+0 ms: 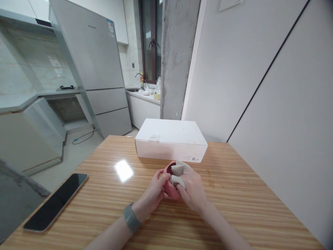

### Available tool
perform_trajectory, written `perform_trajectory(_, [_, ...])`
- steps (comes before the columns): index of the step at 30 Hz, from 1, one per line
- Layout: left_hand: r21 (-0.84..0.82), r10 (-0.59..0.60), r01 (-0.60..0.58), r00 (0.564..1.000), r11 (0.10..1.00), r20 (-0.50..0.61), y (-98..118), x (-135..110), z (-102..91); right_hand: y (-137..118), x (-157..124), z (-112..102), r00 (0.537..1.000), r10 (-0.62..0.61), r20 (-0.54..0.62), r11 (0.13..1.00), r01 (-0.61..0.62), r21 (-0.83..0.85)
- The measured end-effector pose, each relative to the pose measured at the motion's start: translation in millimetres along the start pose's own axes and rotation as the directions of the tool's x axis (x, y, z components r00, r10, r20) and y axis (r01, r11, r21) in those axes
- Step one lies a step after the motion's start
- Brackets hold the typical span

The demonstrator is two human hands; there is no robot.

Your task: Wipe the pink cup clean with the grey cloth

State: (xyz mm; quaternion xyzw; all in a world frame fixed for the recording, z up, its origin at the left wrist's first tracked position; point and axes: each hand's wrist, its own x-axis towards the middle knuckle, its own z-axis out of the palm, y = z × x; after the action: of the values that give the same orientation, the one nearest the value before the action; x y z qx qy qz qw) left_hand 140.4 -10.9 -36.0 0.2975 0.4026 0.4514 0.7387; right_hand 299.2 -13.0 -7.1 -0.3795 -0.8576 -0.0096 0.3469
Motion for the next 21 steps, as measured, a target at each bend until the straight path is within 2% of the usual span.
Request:
perform_trajectory(2, [-0.019,-0.007,0.008,0.998,1.000,0.057,1,-2,-0.6,1,-1,-3,0.999,-0.044,-0.014,0.999,0.044,0.013])
perform_trajectory(4, [-0.038,-0.050,0.056,0.986,0.998,0.159,6,-3,-3.3,3,-2,-7,0.997,-0.076,-0.026,0.992,0.078,0.100])
perform_trajectory(7, [-0.039,-0.200,0.220,0.936,0.975,0.288,14,-2,-9.7,4,-3,-12,0.997,-0.062,-0.038,0.956,0.070,0.286])
perform_trajectory(9, [-0.018,-0.313,0.338,0.888,0.941,0.339,17,0,-13.7,3,-4,-14,0.998,-0.050,-0.033,0.921,0.059,0.384])
perform_trajectory(11, [-0.019,-0.358,0.392,0.859,0.920,0.365,17,3,-16.7,1,-4,-14,0.997,-0.069,-0.017,0.896,0.069,0.438])
perform_trajectory(12, [-0.039,-0.347,0.386,0.865,0.922,0.364,15,5,-17.7,0,-3,-14,0.996,-0.084,-0.004,0.891,0.076,0.448])
perform_trajectory(15, [-0.113,-0.249,0.297,0.915,0.948,0.318,9,9,-18.8,-4,-1,-14,0.995,-0.079,0.060,0.911,0.047,0.410])
perform_trajectory(18, [-0.063,-0.210,0.235,0.939,0.970,0.274,8,10,-18.1,-5,2,-12,0.993,0.028,0.117,0.951,-0.062,0.303])
perform_trajectory(21, [0.009,-0.133,0.133,0.983,0.991,0.127,11,9,-16.4,-7,2,-3,0.977,0.149,0.154,0.955,-0.182,0.235])
